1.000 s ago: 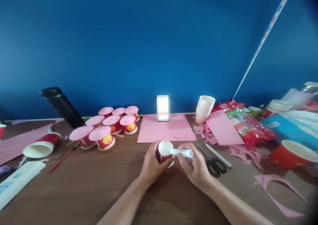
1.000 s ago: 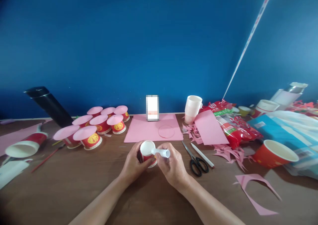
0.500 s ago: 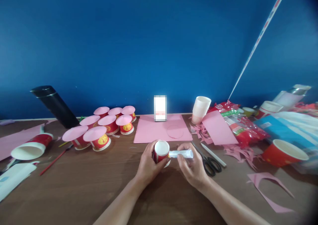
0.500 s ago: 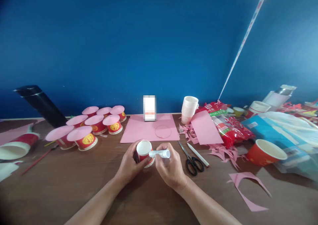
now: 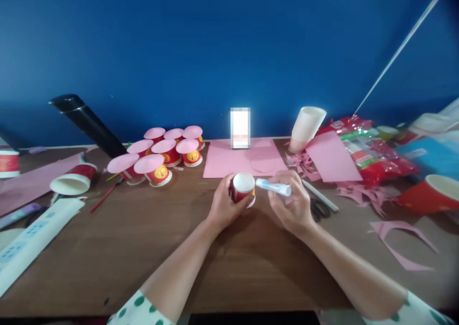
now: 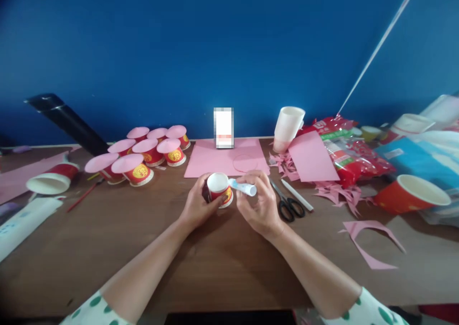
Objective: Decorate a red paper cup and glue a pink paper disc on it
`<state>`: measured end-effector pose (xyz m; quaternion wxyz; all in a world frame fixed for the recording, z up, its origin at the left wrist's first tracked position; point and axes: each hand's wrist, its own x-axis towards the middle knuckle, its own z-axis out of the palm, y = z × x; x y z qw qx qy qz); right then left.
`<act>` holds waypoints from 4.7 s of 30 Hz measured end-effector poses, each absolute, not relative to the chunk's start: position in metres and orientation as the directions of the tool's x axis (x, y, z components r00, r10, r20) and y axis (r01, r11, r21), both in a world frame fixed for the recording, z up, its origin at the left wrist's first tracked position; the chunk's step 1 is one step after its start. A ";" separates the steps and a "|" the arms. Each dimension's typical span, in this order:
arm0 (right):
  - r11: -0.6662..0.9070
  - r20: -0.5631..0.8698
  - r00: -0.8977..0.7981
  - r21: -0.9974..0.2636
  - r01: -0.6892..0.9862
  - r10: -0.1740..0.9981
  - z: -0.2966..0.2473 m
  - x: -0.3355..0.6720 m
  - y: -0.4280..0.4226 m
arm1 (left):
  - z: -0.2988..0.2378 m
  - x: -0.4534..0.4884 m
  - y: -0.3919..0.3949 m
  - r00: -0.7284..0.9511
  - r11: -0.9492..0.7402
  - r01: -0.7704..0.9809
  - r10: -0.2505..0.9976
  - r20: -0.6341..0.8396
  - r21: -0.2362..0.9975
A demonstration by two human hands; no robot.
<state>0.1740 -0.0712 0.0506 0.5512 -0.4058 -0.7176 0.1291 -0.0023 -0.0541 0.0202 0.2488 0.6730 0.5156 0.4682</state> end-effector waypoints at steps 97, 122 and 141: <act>0.605 0.629 -0.073 -0.699 0.381 0.774 0.040 0.170 -0.069 | 0.022 -0.002 -0.056 0.035 -0.393 0.432 0.907 0.420 0.812; 0.618 0.634 -0.085 -0.701 0.357 0.768 0.043 0.169 -0.069 | 0.022 -0.002 -0.056 0.077 -0.411 0.408 0.905 0.417 0.816; 0.567 0.560 -0.143 -0.730 0.381 0.816 0.044 0.172 -0.064 | 0.023 -0.003 -0.055 0.088 -0.400 0.474 0.908 0.410 0.784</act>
